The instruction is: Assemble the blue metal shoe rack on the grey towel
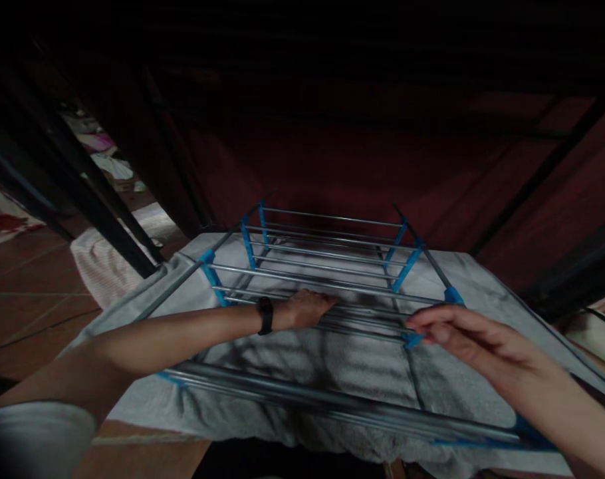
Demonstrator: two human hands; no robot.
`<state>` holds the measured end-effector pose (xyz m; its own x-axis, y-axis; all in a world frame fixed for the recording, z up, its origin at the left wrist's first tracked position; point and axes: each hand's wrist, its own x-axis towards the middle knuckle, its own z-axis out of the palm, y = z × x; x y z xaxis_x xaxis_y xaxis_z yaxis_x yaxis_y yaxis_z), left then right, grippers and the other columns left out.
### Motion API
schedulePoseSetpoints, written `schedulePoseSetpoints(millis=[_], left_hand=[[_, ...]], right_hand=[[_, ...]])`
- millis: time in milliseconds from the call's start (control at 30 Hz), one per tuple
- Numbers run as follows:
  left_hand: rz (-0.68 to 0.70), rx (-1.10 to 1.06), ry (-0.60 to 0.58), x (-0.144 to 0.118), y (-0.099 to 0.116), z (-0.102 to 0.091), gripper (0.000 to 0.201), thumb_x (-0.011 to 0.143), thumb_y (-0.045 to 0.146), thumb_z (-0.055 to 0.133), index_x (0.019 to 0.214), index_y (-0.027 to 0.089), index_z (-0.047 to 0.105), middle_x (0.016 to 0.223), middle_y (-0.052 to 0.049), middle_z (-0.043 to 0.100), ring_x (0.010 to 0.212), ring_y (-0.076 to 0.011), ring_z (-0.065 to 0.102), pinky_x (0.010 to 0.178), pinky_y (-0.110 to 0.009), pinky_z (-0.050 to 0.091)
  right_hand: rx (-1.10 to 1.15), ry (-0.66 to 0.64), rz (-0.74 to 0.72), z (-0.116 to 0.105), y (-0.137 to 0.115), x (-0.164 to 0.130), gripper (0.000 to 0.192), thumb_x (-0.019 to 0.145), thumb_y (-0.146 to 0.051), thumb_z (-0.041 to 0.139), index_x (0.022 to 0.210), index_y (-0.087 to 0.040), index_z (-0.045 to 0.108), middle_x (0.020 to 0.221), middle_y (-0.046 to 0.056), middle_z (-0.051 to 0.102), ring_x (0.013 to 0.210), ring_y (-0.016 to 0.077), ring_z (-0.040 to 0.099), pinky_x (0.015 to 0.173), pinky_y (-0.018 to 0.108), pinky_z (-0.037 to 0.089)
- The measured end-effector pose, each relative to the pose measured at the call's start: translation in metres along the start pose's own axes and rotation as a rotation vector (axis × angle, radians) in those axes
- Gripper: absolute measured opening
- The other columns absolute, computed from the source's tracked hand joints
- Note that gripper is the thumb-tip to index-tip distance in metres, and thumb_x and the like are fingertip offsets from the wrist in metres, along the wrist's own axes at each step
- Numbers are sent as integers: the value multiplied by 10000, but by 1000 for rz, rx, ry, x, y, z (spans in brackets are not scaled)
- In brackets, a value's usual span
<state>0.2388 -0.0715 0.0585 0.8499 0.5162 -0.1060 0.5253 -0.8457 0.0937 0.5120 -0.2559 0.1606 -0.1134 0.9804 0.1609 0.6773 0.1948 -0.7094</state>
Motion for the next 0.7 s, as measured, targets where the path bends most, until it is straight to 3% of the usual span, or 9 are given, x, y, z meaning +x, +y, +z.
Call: schedulePoseSetpoints(millis=[67, 133, 200, 333, 467, 567, 700], left_hand=[[-12, 29, 4, 3, 2, 1, 390, 830, 93, 449, 1199, 168, 551, 1110, -129, 693, 956, -273, 670, 752, -362, 505], [-21, 50, 14, 3, 5, 2, 363, 842, 107, 444, 1184, 143, 561, 1063, -154, 701, 917, -298, 681, 730, -391, 510], [-13, 67, 40, 1, 6, 2, 348, 851, 111, 441, 1178, 122, 561, 1028, -164, 703, 907, -303, 681, 731, -398, 510], [21, 77, 109, -3, 5, 1, 341, 861, 102, 429, 1178, 116, 555, 1039, -155, 699, 946, -278, 670, 761, -375, 512], [14, 62, 144, 1, 0, 8, 356, 866, 96, 414, 1186, 150, 561, 1039, -139, 704, 934, -283, 679, 707, -375, 526], [12, 59, 146, 5, -1, 10, 320, 869, 108, 434, 1133, 178, 602, 999, -116, 714, 900, -280, 688, 685, -367, 525], [57, 75, 166, -5, -3, -3, 264, 898, 145, 433, 1073, 162, 630, 1040, -129, 694, 923, -264, 672, 740, -365, 515]], right_hand=[[-15, -82, -14, 36, -31, 30, 294, 903, -448, 486, 1119, -316, 635, 1106, 46, 658, 992, 252, 635, 831, 375, 551], [-88, -166, -117, 70, -38, 56, 339, 919, -423, 449, 1176, -267, 605, 1167, 58, 628, 1085, 240, 595, 915, 389, 513], [-219, -203, -217, 100, -26, 74, 395, 913, -336, 433, 1288, -255, 526, 1279, 69, 559, 1193, 222, 529, 1021, 405, 437], [-498, -154, -209, 145, 18, 97, 560, 859, -204, 416, 1414, -144, 371, 1413, 149, 435, 1315, 246, 410, 1085, 435, 349], [-693, -252, -95, 161, 38, 115, 487, 864, -173, 412, 1340, -73, 445, 1313, 189, 536, 1213, 281, 509, 1051, 446, 345], [-727, -373, 17, 158, 36, 127, 324, 910, -177, 370, 1149, -103, 577, 1151, 163, 641, 1083, 262, 600, 935, 379, 419], [-756, -449, 22, 150, 29, 132, 259, 934, -172, 369, 1073, -135, 585, 1102, 136, 662, 1045, 240, 624, 829, 311, 431]])
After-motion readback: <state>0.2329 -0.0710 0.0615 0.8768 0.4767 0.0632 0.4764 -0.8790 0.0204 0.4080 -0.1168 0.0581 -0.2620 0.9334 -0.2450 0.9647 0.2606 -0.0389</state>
